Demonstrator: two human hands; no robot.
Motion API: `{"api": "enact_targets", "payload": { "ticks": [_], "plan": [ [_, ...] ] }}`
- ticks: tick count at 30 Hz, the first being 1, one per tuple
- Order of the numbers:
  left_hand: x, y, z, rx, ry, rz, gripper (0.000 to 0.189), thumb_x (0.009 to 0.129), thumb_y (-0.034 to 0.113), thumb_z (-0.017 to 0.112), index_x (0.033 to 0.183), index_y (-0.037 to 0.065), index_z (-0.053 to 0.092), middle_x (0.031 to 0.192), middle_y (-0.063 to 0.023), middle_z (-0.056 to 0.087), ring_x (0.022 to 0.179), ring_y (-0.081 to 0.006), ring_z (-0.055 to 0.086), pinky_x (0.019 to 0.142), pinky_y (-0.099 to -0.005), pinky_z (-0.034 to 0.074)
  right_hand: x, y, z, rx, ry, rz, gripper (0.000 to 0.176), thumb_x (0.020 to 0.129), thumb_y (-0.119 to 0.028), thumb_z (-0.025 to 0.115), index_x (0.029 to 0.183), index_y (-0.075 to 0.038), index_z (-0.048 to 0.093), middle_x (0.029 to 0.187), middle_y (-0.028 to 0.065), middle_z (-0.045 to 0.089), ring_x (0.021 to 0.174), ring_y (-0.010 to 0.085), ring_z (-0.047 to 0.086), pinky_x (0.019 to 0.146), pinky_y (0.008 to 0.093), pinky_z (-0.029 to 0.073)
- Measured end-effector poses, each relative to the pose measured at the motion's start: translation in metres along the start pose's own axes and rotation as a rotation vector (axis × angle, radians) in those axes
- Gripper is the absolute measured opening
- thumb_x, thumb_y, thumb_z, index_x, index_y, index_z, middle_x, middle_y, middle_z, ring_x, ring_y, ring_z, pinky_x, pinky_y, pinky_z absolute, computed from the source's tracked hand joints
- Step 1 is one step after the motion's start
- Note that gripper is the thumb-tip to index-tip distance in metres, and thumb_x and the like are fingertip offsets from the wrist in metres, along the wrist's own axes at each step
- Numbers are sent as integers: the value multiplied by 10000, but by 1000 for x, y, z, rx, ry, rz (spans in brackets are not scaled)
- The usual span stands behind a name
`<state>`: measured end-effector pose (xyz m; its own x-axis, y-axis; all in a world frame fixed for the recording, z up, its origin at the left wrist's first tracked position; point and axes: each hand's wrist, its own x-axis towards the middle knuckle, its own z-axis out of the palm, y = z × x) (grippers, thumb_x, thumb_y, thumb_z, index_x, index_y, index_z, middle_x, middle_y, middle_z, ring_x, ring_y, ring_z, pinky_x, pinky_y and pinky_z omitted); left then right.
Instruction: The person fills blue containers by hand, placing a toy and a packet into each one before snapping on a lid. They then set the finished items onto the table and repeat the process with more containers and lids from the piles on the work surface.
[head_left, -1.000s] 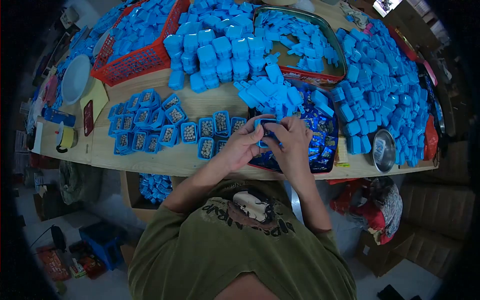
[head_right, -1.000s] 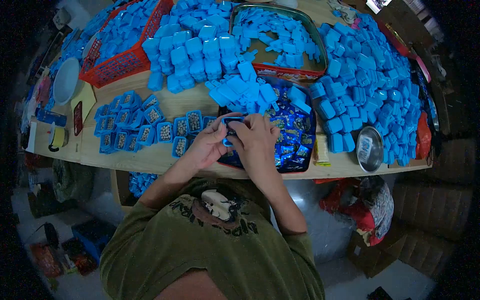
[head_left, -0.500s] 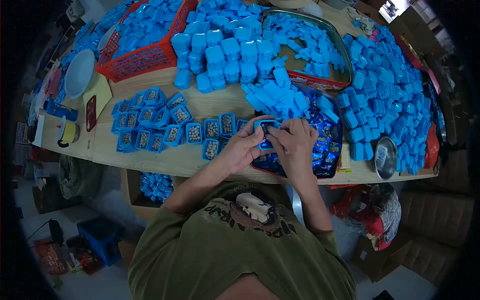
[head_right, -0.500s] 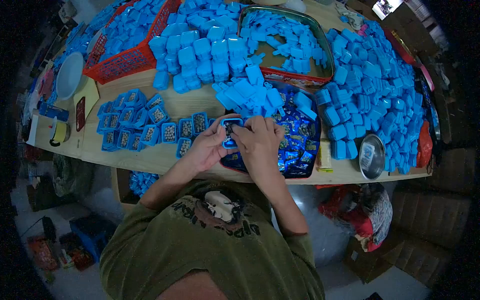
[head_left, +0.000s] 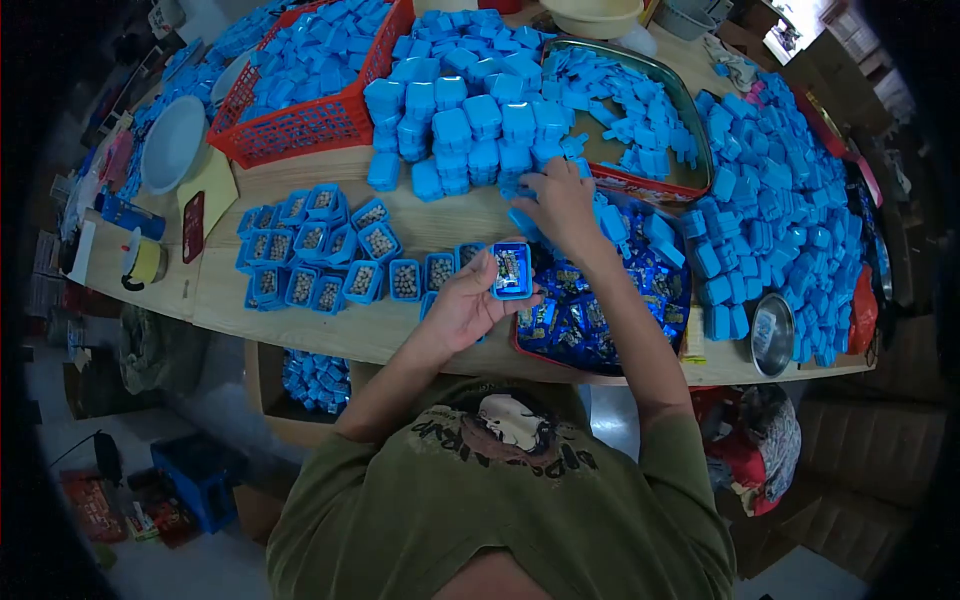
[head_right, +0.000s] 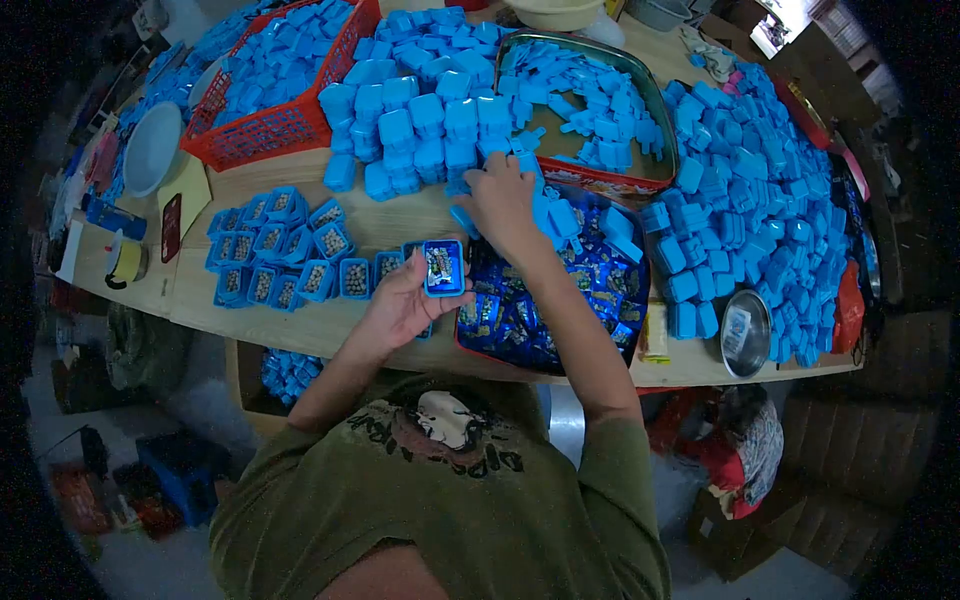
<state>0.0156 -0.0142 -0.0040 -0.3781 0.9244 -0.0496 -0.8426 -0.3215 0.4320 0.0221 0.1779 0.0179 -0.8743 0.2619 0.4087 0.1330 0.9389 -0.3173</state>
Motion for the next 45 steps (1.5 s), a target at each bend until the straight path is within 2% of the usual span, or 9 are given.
{"api": "enact_targets", "payload": {
  "ticks": [4, 7, 10, 12, 13, 17, 24, 32, 45],
  "plan": [
    [-1, 2, -1, 3, -9, -8, 513, 946, 339, 450, 1352, 46, 334, 1113, -86, 584, 1009, -272, 609, 936, -492, 466, 2, 11, -2, 67, -145, 57, 220, 672, -212, 749, 853, -104, 686, 928, 59, 521, 963, 275, 473, 768, 453, 340],
    [1, 0, -2, 37, 48, -9, 547, 945, 391, 441, 1355, 40, 356, 1098, -138, 600, 1025, -279, 600, 916, -463, 480, -2, 23, -24, 140, -45, 87, 210, 671, -194, 752, 833, -84, 675, 863, 65, 561, 861, 255, 536, 708, 421, 370],
    [8, -1, 0, 2, -20, -36, 545, 949, 385, 435, 1365, 43, 346, 1110, -136, 596, 1028, -271, 599, 914, -453, 480, -11, 32, -53, 392, 23, 281, 167, 732, -173, 738, 837, -62, 669, 761, 53, 603, 685, 175, 566, 613, 332, 392],
    [11, -4, 2, 9, -38, -42, 550, 949, 386, 433, 1371, 45, 339, 1117, -134, 594, 1030, -269, 598, 915, -448, 480, -20, 42, -63, 742, 258, 425, 131, 807, -149, 700, 847, -31, 658, 697, 34, 616, 594, 91, 540, 544, 256, 382],
    [13, -5, 4, 19, -54, -43, 555, 950, 387, 430, 1377, 46, 333, 1123, -132, 592, 1033, -267, 597, 915, -443, 480, -22, 28, -88, 889, 217, 532, 139, 842, -141, 675, 859, -6, 646, 748, 6, 612, 664, 53, 520, 597, 217, 401],
    [20, -11, 18, 42, -36, -64, 537, 952, 384, 426, 1364, 50, 343, 1134, -122, 584, 1051, -262, 588, 909, -441, 482, -40, -7, -104, 1264, 147, 547, 122, 834, -128, 683, 867, -18, 641, 781, -12, 605, 713, 41, 517, 665, 196, 418],
    [20, -17, 18, -3, -118, -84, 493, 931, 363, 478, 1309, 61, 381, 1114, -81, 576, 1013, -209, 590, 889, -404, 492, -54, -34, -71, 1360, 95, 500, 103, 837, -104, 675, 838, -14, 625, 750, -13, 592, 683, 38, 514, 605, 190, 416],
    [18, -18, 17, 11, -100, -131, 500, 923, 369, 494, 1307, 67, 390, 1083, -73, 584, 984, -197, 591, 871, -402, 494, -55, -38, -72, 1159, 105, 397, 105, 834, -93, 669, 836, -13, 601, 736, -3, 585, 675, 44, 511, 589, 201, 419],
    [15, -18, 19, 13, -77, -106, 524, 937, 342, 479, 1368, 85, 326, 1163, -51, 550, 1032, -167, 572, 883, -377, 483, -57, -37, -63, 1102, 172, 397, 113, 856, -113, 660, 863, -31, 582, 799, -12, 587, 736, 38, 504, 652, 189, 412]
  ]
}}
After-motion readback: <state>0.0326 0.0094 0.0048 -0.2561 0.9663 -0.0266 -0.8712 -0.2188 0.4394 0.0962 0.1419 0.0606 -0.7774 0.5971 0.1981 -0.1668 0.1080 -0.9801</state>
